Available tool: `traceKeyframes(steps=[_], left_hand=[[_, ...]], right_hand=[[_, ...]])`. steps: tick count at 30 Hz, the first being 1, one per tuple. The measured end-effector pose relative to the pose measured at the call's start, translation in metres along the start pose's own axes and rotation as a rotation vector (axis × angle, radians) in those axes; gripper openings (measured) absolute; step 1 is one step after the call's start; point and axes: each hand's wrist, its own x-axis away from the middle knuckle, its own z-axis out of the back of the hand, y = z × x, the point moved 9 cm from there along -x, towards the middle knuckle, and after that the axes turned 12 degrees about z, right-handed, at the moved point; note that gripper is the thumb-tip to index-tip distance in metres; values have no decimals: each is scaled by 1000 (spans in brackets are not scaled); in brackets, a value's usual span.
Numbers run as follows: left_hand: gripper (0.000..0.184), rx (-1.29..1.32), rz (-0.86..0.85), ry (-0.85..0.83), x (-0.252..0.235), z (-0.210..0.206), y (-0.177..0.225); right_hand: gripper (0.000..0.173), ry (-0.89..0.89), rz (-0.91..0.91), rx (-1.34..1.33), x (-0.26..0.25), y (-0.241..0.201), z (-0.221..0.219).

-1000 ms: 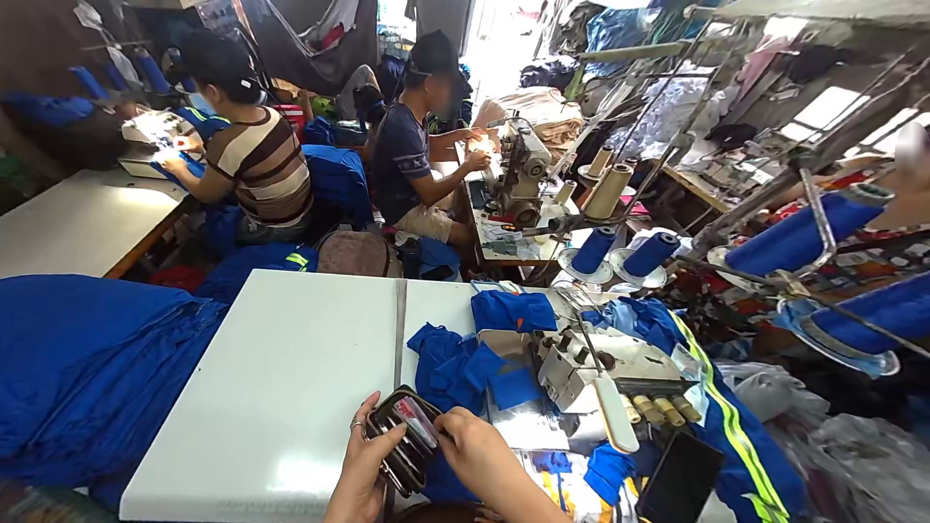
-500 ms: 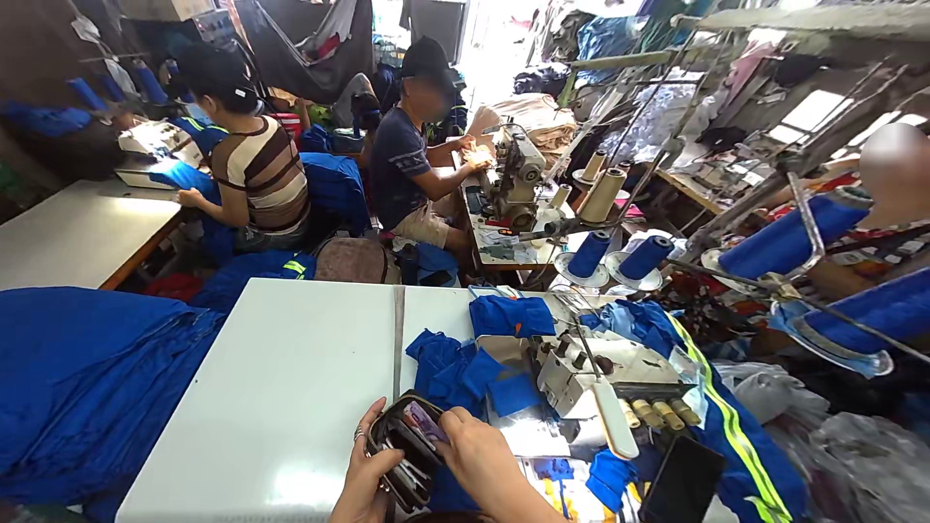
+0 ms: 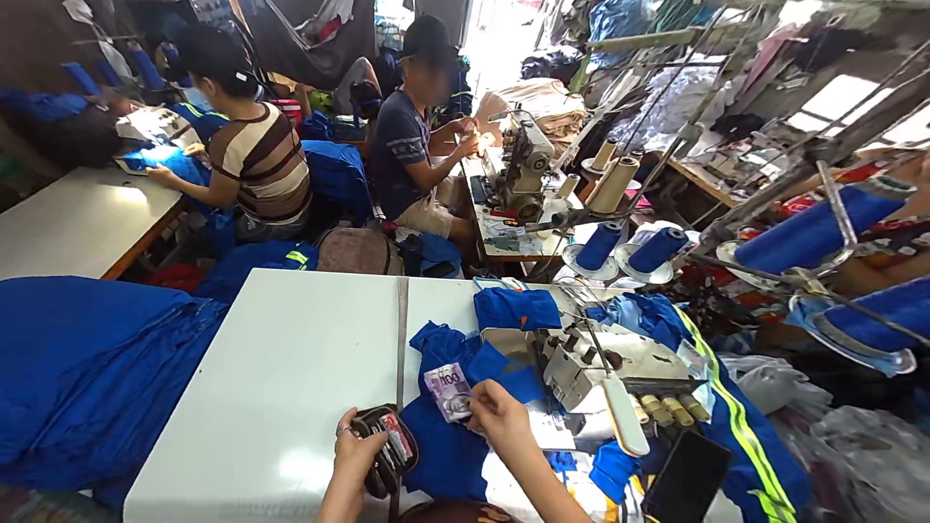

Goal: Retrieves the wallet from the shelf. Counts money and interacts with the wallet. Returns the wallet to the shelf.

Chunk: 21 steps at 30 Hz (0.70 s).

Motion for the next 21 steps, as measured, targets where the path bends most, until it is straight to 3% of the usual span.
traceKeyframes(steps=[5, 7, 10, 13, 15, 17, 19, 21], left_hand=[[102, -368, -184, 143, -9, -9, 25], [97, -434, -232, 99, -7, -21, 35], [75, -555, -348, 26, 7, -39, 52], [64, -470, -497, -120, 30, -58, 70], [60, -253, -403, -384, 46, -76, 70], [54, 60, -194, -646, 61, -95, 62], [41, 264, -16, -732, 65, -105, 50], [37, 367, 43, -713, 58, -104, 44]], right_hand=[[14, 22, -213, -272, 3, 30, -7], [16, 35, -240, -335, 4, 31, -8], [16, 63, -263, -394, 5, 32, -7], [17, 98, -276, -463, 7, 30, -7], [17, 84, -268, -533, 8, 25, -14], [17, 3, -246, -597, 9, 15, -26], [21, -133, -210, -578, 11, 5, -40], [25, -253, -154, -436, 11, 4, -49]])
